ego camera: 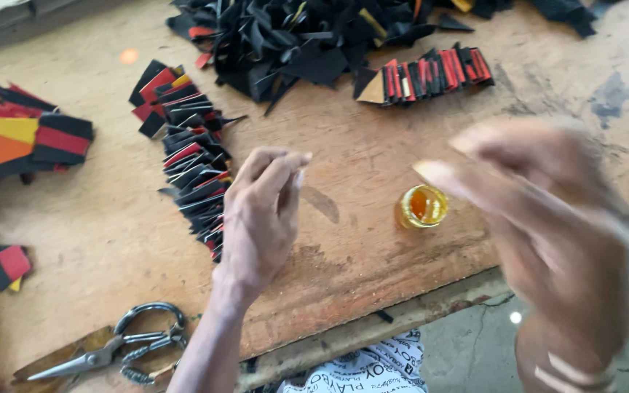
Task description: The person repeatedly picks up small triangular fabric pieces, applies adhesive from a jar to the edges, and presses them together to form small flags. They place each completed flag into a growing stack on the table.
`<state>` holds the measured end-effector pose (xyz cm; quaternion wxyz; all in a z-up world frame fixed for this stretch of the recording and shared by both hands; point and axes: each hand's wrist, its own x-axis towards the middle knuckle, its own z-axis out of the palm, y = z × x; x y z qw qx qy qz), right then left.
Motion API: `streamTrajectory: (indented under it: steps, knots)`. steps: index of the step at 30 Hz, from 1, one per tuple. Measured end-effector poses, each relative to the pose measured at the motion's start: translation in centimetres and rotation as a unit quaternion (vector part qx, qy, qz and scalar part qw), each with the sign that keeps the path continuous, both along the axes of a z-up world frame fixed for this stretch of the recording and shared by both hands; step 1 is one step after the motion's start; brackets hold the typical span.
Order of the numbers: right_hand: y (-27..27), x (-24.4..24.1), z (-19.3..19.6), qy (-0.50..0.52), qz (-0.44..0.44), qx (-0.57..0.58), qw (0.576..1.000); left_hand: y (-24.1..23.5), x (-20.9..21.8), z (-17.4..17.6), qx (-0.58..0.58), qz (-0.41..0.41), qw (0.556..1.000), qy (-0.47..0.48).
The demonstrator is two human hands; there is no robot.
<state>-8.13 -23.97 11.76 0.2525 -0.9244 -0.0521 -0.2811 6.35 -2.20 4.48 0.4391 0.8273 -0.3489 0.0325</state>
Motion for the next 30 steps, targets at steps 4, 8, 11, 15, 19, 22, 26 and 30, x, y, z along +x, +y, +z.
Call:
streamTrajectory:
  steps: [4, 8, 11, 15, 19, 22, 26, 30]
  knots:
    - [1.9, -4.4, -1.0, 0.049, -0.049, 0.045, 0.997, 4.8, -0.8, -0.6, 0.087, -0.005, 0.992, -0.094]
    - [0.7, -4.5, -5.4, 0.113, -0.087, 0.01, 0.99, 8.2, -3.0, -2.4, 0.108, 0.037, 0.991, -0.063]
    - [0.6, -5.4, -6.3, 0.161, -0.146, -0.044, 0.975, 9.3, -5.0, -4.2, 0.123, 0.075, 0.989, -0.039]
    - [0.1, -5.7, -6.9, 0.223, -0.163, -0.08, 0.958, 9.9, -6.6, -6.4, 0.14, 0.081, 0.983, -0.089]
    - [-1.7, -4.8, -8.0, 0.243, -0.107, -0.158, 0.951, 9.7, -6.9, -7.7, 0.144, 0.072, 0.978, -0.132]
    - [-1.8, -3.5, -8.2, 0.279, -0.094, -0.168, 0.941, 9.7, -7.2, -8.2, 0.142, 0.077, 0.98, -0.12]
    - [-1.2, -1.0, -7.7, 0.345, -0.08, -0.172, 0.919, 9.7, -7.3, -8.3, 0.127, 0.063, 0.982, -0.122]
    - [-1.1, -0.3, -7.2, 0.398, -0.071, -0.157, 0.901, 9.3, -7.5, -7.3, 0.097, 0.065, 0.986, -0.119]
